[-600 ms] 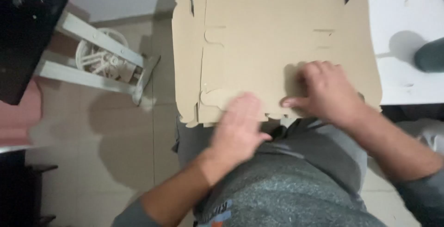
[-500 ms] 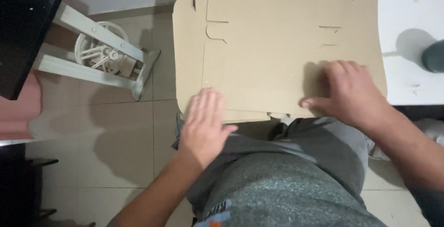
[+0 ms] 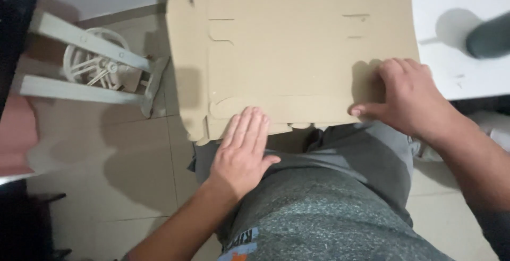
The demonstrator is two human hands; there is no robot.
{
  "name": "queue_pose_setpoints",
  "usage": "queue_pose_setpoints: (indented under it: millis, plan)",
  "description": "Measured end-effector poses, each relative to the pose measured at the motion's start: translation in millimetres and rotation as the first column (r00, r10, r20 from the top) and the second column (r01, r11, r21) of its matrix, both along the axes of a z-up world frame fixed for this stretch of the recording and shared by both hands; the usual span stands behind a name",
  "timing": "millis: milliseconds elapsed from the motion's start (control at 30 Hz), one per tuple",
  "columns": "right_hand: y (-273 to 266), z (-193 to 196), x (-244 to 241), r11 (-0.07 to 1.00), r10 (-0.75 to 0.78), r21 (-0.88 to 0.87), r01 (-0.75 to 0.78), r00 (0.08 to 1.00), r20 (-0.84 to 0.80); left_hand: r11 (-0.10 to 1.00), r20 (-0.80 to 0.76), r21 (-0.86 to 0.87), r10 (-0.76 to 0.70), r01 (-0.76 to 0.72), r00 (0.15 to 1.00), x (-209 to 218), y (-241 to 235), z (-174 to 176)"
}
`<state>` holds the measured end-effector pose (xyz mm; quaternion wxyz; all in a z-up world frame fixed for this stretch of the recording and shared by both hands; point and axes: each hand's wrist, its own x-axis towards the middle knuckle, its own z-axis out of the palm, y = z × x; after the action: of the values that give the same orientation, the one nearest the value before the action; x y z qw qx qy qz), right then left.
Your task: The person folds a flat cardboard box blank into a three-dimensional box by hand. They fold the side flaps upward, tuck the locking tabs into slots, and press the seams to secure the shape. The person repeats the folding process on the same box multiple times during the clip.
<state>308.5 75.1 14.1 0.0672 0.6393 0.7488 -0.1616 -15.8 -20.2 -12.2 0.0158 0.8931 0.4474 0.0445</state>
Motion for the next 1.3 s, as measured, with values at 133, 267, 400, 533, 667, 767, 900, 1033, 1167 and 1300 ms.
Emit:
queue_pose_setpoints:
  millis: [133, 267, 400, 533, 667, 767, 900, 1033, 1167, 1300]
  plan:
    - [12, 1, 2, 0.993, 0.065, 0.106, -0.047, 0.982, -0.178, 0.999, 0.03, -0.039, 0.029, -0.028, 0.999, 39, 14, -6]
    - [13, -10, 15, 0.993, 0.09, 0.103, -0.064, 0.959, -0.268, 0.991, 0.076, -0.061, -0.118, 0.123, 0.99, 105, 27, -11]
    - [17, -14, 21, 0.995, 0.084, 0.086, -0.056, 0.924, -0.374, 0.981, 0.105, 0.047, -0.192, 0.188, 0.976, 123, 30, -13]
    - [18, -8, 20, 0.997, 0.059, 0.065, -0.038, 0.928, -0.367, 0.986, 0.107, 0.037, -0.167, 0.164, 0.98, 76, 28, -9]
    - [18, -14, 16, 0.999, 0.047, -0.016, -0.052, 0.971, -0.236, 0.997, 0.175, -0.008, 0.08, -0.08, 0.981, -7, 17, 12]
    - [12, -14, 19, 0.999, 0.042, 0.007, -0.042, 0.982, -0.186, 0.991, 0.242, -0.022, 0.13, -0.129, 0.961, -48, 14, 39]
    - [-8, 3, 10, 0.968, 0.064, 0.249, 0.015, 0.95, -0.306, 0.972, 0.411, 0.045, 0.192, -0.23, 0.891, -94, 26, 60]
    - [-30, 55, -75, 0.837, 0.265, 0.539, -0.099, 0.934, -0.24, 0.952, 0.356, 0.189, 0.161, -0.24, 0.921, -120, 65, 56]
    - [-29, 46, -150, 0.697, 0.526, 0.603, -0.389, 0.848, -0.06, 0.988, 0.205, 0.134, 0.045, -0.074, 0.978, -111, 96, 55]
    - [-27, 17, -165, 0.857, 0.469, 0.35, -0.379, 0.855, -0.222, 0.999, 0.143, 0.036, -0.019, 0.014, 0.99, -95, 105, 64]
